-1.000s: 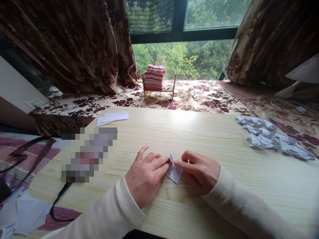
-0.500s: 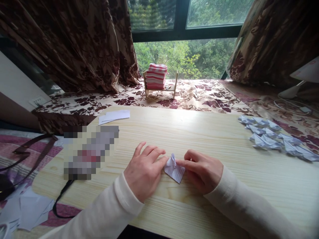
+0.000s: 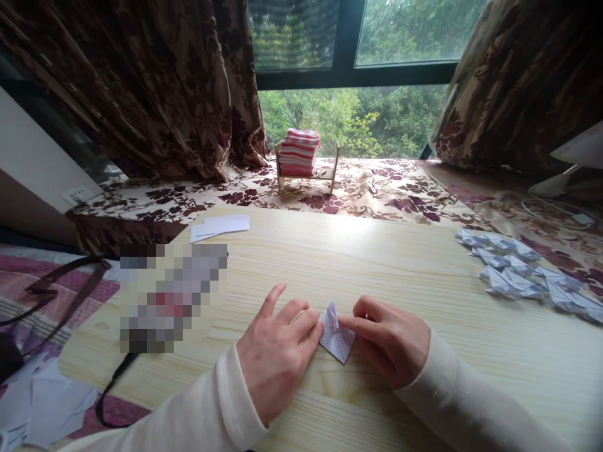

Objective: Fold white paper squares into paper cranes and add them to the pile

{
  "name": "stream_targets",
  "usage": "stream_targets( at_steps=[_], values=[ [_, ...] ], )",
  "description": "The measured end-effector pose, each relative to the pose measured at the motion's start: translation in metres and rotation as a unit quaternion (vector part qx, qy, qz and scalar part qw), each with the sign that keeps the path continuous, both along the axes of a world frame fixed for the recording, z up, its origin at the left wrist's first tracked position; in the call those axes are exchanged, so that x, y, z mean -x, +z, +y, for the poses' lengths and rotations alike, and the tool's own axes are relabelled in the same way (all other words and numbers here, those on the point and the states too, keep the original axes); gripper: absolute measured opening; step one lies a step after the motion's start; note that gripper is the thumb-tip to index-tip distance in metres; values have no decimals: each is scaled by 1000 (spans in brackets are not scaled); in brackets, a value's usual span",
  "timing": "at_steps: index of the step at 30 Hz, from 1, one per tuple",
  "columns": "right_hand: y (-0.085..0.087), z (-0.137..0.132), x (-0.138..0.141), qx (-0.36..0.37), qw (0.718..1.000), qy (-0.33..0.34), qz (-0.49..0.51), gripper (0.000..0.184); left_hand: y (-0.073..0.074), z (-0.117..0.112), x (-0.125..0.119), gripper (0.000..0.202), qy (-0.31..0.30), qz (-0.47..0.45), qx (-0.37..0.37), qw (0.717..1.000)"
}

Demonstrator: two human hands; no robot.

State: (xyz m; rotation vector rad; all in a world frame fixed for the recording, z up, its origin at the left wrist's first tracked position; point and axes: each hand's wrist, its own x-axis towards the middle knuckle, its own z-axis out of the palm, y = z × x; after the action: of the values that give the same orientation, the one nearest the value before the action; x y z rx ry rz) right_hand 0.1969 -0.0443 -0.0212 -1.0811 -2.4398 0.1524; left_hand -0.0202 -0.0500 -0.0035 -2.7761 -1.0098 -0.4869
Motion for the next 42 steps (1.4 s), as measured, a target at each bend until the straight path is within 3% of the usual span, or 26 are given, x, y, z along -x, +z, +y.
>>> stream_targets(
  at_steps=[7, 11, 17, 22, 32, 36, 42],
  values=[
    [-2, 0, 1, -3, 1000, -2, 7, 35, 3, -11, 8, 32, 41, -74, 58, 995],
    [-2, -1, 2, 1, 1000, -4, 4, 38, 0, -17, -2, 35, 29, -140, 37, 989],
    [2, 0, 3, 31, 999, -7, 8, 36, -16, -24, -23, 39, 55, -139, 23, 988],
    [4, 0, -2, 46, 999, 10, 20, 36, -17, -26, -29, 37, 83, -126, 11, 989],
    [-15, -13, -6, -76, 996, -32, -23, 35, -17, -28, -36, 35, 117, -86, 8, 989],
    [-13, -15, -8, -51, 998, -31, -24, 36, -20, -29, -38, 36, 122, -88, 13, 988],
    [7, -5, -5, 27, 996, -27, -80, 38, -20, -27, -33, 38, 110, -94, 28, 989]
  ],
)
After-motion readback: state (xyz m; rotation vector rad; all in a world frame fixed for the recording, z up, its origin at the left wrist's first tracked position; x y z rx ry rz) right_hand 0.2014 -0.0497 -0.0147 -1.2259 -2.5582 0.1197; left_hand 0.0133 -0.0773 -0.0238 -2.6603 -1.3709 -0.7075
